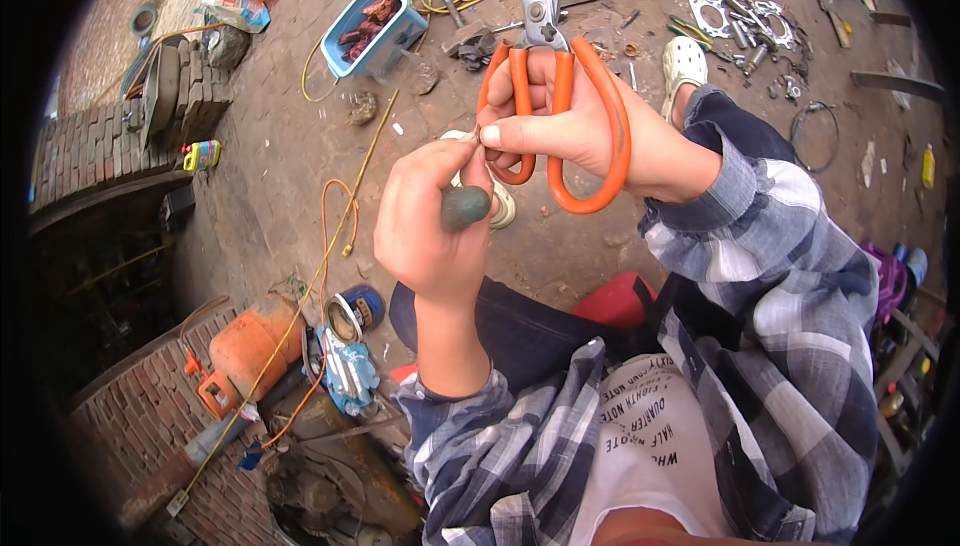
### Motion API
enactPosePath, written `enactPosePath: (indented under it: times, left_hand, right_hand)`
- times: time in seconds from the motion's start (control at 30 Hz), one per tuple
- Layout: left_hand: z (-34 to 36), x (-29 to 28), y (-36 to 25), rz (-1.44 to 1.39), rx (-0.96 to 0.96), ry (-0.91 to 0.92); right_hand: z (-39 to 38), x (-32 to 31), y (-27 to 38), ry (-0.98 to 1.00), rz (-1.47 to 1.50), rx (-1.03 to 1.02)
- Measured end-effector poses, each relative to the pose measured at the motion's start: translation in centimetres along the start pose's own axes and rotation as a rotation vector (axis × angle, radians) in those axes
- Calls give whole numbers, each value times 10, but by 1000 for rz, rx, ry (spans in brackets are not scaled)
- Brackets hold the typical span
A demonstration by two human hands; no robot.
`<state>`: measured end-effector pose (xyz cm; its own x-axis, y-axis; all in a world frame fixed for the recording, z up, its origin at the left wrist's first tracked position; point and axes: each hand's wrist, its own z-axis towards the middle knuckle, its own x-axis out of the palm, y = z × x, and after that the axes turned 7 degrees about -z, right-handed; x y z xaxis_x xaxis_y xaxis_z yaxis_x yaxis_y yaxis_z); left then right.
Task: The person sits on the floor and uses a screwdriver and shears to manipulate small metal components. They repeatedly cut, bend, and adjust the parts, occasionally placing them on a metal plate.
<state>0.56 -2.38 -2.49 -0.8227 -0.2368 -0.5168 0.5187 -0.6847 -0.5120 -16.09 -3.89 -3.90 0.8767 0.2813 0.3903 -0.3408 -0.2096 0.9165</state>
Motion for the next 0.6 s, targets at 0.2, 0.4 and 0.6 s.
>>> enactPosePath:
  times: [0.2,0.4,0.6]
  left_hand:
    - [-3,2,2,-25,17,34]
    - [-6,6,-3,-26,2,46]
    - [-4,4,-11,-629,-565,-55]
  right_hand:
    - [-1,-3,3,-9,-63,2]
    - [-4,-2,-3,-73,-47,-17]
    - [-2,-1,0,-38,-59,-41]
